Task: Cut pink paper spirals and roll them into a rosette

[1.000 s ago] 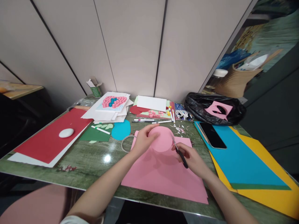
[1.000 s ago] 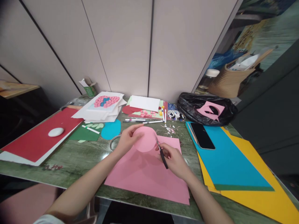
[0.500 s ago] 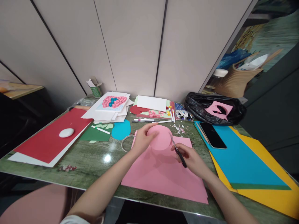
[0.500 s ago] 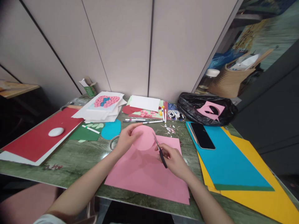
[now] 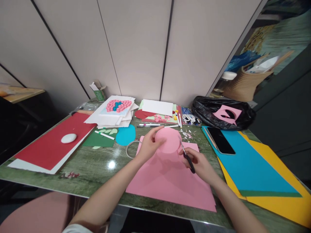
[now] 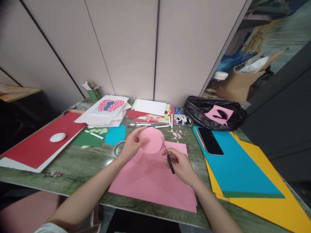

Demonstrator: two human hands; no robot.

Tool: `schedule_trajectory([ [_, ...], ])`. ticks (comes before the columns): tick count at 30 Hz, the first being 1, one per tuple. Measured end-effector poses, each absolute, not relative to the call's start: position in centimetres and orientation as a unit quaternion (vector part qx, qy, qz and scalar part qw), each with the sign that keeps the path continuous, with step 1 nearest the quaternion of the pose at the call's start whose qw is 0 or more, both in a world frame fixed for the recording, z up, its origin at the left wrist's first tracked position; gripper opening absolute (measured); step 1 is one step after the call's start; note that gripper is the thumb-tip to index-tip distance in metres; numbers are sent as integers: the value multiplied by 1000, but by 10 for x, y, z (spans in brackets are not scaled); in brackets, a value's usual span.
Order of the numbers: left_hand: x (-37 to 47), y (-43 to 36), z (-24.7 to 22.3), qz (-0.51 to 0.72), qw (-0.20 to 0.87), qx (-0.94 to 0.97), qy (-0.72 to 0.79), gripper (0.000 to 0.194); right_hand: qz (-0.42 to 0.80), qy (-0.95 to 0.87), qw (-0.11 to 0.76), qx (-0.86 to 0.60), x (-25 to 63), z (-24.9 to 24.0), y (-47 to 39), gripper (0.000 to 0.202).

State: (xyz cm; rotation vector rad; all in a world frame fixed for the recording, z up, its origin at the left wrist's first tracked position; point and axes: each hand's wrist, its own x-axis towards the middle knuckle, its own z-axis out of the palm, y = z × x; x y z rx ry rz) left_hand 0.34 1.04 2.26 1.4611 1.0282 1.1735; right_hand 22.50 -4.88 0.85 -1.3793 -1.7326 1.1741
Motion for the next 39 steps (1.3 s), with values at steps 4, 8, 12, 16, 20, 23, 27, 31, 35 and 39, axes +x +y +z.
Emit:
schedule_trajectory([
  [4,3,10,24,464,500,606,408,53,449,-655,315,-520,225,10,-49,23],
  [8,2,11,25,441,518,620,392,51,448,-652,312,-526,226,11,-48,28],
  [12,0,12,24,433,526,625,381,50,442,-660,307,-525,227,9,-48,28],
  [16,0,11,25,438,513,627,390,50,440,-666,306,-519,228,8,-48,27],
  [20,0,12,25,445,503,622,402,51,445,-663,306,-518,228,8,-47,29],
  [23,0,12,25,452,497,620,404,51,451,-660,301,-520,229,8,-47,31],
  [27,-1,12,27,458,493,617,407,51,451,-664,294,-518,229,9,-47,29],
  [31,-1,12,30,462,501,607,409,51,459,-664,288,-515,230,10,-47,28],
  [35,-3,12,31,469,503,604,403,50,467,-661,285,-513,230,10,-47,28],
  [39,-4,13,29,472,501,606,399,49,470,-660,282,-513,230,11,-47,27],
])
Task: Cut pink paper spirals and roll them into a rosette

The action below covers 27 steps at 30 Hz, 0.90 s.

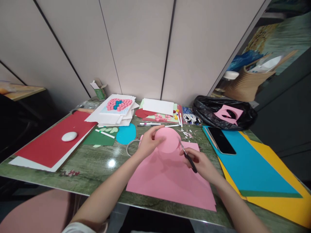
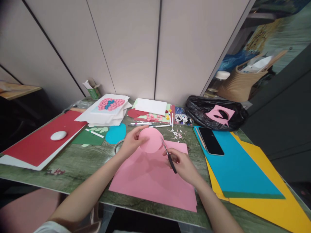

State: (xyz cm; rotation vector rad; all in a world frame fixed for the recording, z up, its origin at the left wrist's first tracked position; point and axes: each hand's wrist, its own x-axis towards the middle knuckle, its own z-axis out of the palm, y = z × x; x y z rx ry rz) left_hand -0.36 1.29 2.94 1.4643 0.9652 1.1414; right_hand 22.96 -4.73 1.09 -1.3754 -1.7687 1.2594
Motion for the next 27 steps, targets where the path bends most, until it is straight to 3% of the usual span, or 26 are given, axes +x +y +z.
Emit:
schedule_trajectory([
  [15,-4,18,27,484,494,585,423,50,442,-688,260,-513,226,15,-50,23],
  [21,-5,19,24,512,507,558,411,50,422,-660,309,-539,230,12,-49,23],
  [27,-1,17,21,501,505,564,419,50,426,-665,297,-537,229,10,-48,23],
])
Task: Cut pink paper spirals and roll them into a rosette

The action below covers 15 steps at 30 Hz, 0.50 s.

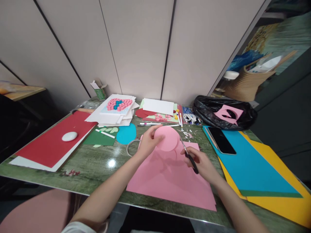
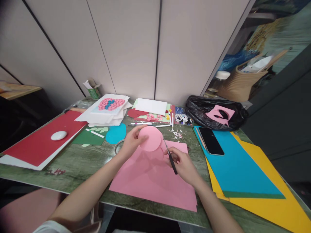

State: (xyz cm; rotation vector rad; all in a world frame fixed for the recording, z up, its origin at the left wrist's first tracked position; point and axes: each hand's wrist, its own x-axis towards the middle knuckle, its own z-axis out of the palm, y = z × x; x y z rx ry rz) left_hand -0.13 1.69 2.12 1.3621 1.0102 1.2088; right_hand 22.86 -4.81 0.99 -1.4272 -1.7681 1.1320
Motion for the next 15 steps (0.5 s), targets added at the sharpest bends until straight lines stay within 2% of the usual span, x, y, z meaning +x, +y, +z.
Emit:
schedule_trajectory([
  [15,3,10,25,492,528,551,419,49,433,-663,298,-533,227,10,-48,23],
])
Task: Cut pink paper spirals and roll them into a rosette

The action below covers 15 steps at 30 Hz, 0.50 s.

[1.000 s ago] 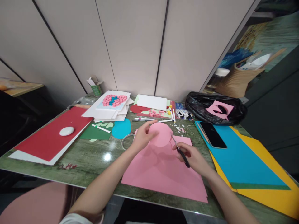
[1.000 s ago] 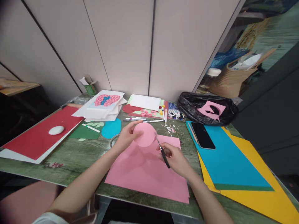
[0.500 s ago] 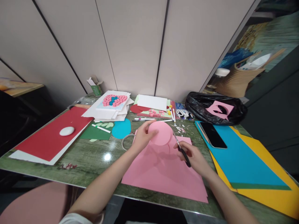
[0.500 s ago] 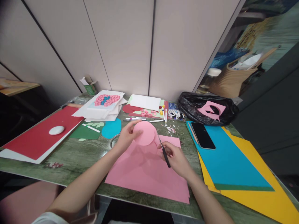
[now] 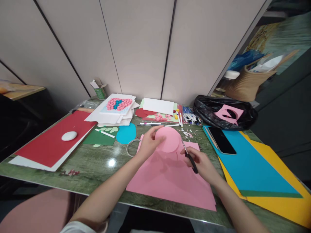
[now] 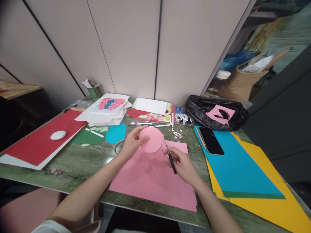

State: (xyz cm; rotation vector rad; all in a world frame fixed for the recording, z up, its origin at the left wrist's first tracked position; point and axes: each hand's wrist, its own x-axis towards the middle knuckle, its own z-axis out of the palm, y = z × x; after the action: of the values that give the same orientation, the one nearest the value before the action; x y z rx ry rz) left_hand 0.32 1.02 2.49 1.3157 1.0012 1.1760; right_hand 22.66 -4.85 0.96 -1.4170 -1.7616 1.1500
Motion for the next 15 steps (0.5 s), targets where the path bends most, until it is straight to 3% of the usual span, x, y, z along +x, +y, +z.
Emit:
schedule_trajectory([
  [15,3,10,22,497,532,549,411,47,432,-661,302,-534,226,12,-50,26],
])
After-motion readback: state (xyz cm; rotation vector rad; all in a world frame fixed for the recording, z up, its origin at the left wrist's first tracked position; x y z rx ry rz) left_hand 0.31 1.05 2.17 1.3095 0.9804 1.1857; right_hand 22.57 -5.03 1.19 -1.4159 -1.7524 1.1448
